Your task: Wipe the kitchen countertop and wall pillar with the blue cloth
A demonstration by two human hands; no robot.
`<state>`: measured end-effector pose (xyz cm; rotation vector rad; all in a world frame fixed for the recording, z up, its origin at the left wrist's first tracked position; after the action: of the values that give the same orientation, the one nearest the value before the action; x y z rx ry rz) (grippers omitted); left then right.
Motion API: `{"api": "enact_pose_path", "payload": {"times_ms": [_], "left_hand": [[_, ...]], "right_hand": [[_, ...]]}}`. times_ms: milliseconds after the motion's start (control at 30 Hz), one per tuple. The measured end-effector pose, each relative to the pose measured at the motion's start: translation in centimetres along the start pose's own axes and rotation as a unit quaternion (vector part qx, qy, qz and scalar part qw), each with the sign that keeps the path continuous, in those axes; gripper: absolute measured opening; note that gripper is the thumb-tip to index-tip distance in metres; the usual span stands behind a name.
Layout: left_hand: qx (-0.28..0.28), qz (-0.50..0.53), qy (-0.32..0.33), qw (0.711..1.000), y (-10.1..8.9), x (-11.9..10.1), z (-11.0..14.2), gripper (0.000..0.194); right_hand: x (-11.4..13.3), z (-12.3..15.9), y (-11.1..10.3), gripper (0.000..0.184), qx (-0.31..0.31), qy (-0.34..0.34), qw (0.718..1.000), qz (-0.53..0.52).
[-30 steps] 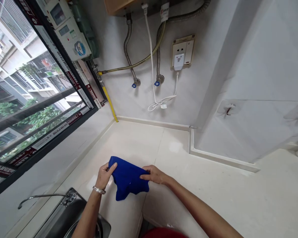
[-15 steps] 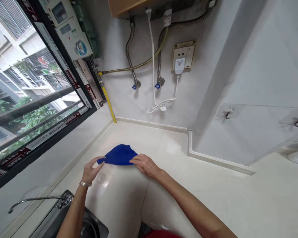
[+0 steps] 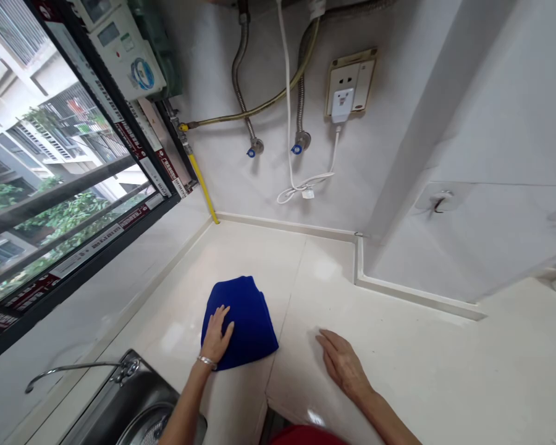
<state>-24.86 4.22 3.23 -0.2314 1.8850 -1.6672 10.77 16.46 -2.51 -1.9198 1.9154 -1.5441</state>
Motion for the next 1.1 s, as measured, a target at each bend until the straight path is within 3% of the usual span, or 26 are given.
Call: {"api": "enact_pose_path", "payload": {"times_ms": [100, 233, 333, 433, 600, 733, 933, 1100], "left_hand": [[-0.030, -0.024, -0.051, 0.998, 3.6, -3.0, -1.4, 0.064], [-0.067, -0.098, -0.081, 0.990, 5.9, -3.8, -2.4, 0.064], [-0.062, -0.148, -0.063, 0.985, 5.6, -2.7, -4.1, 0.063], [-0.028, -0.172, -0.067, 0.982, 4.3, -0.2, -7.0, 0.063], [-0.025, -0.183, -0.156, 0.970, 1.9, 5.5, -12.6, 0.069], [-0.049, -0.168, -0.219, 0.960, 1.1, 8.4, -16.7, 0.075], [-0.060, -0.152, -0.261, 0.951, 0.8, 9.8, -23.5, 0.078], [-0.058, -0.152, -0.264, 0.951, 1.9, 8.5, -30.0, 0.077]], "right_hand": [[-1.5, 1.1, -1.6, 0.051, -0.038, 0.003, 0.998, 0.052], [-1.2, 1.4, -1.6, 0.063, -0.033, -0.002, 0.997, 0.071], [-1.0, 1.1, -1.5, 0.066, -0.023, 0.013, 0.997, 0.077], [-1.1, 0.9, -1.5, 0.065, -0.014, 0.029, 0.997, 0.073], [-1.3, 0.8, -1.7, 0.064, -0.001, 0.048, 0.997, 0.068], [-1.5, 0.6, -1.9, 0.065, 0.011, 0.068, 0.995, 0.066], [-1.7, 0.3, -2.0, 0.064, 0.030, 0.100, 0.992, 0.066], [-1.0, -0.8, -2.5, 0.061, 0.032, 0.078, 0.992, 0.096]]}}
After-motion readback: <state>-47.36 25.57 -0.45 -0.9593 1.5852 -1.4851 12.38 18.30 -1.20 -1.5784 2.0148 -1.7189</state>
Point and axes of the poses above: each hand's wrist, its own z-axis away from the middle knuckle, its own y-axis out of the palm, x = y × z, the point moved 9 cm from there along -z, towards the middle knuckle, and after that the axes turned 15 degrees about -z, right-handed, at the moved point
